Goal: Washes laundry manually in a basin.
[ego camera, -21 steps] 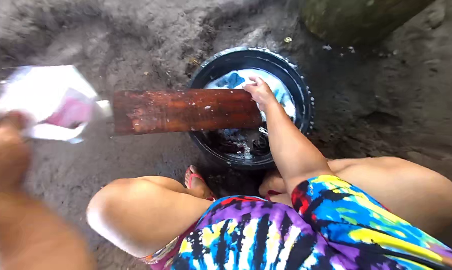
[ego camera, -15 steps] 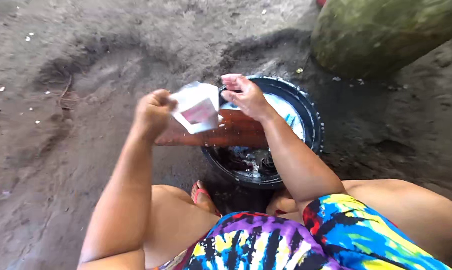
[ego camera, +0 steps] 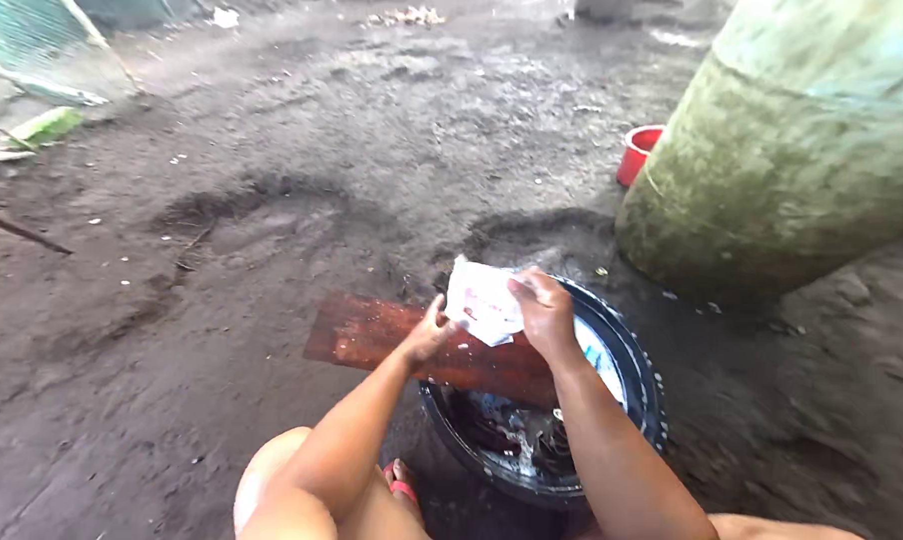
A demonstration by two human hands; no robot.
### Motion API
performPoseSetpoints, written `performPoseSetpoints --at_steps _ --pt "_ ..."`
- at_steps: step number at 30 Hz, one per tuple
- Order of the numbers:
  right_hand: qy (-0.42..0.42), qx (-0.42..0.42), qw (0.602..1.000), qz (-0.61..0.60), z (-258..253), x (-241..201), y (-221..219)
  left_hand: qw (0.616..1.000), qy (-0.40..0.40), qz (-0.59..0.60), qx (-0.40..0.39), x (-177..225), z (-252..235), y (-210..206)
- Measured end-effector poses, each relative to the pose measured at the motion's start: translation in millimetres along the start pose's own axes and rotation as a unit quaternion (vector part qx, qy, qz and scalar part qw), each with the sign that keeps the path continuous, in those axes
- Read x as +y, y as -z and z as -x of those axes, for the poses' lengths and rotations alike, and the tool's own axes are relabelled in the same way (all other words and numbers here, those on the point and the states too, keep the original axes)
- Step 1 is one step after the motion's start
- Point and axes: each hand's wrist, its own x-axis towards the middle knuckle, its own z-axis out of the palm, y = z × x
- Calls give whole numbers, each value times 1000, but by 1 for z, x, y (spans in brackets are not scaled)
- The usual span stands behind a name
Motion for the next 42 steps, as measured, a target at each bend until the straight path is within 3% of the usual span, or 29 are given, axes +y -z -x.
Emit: performPoseSetpoints --at_steps 4,9,13,18,24,31,36,42 --pt "-58 108 975 -185 -10 -14 4 995 39 73 -55 -7 13 -32" --pt "-186 146 948 -212 -10 -13 -6 986 21 152 -71 17 24 -50" --pt "-230 185 922 -252 -15 -23 -5 961 -29 269 -50 24 23 -55" --pt "-251 298 808 -441 -8 2 -4 940 -112 322 27 51 16 -52" --pt "-363 296 730 -498 44 65 -13 986 -29 144 76 37 16 -70" --pt "-481 346 645 -482 76 101 -42 992 -14 -7 126 27 11 -75" --pt "-505 355 613 -492 78 112 -53 986 -22 -103 126 32 14 -73" --pt "-498 368 587 -521 79 116 -61 984 -37 -112 134 34 15 -71"
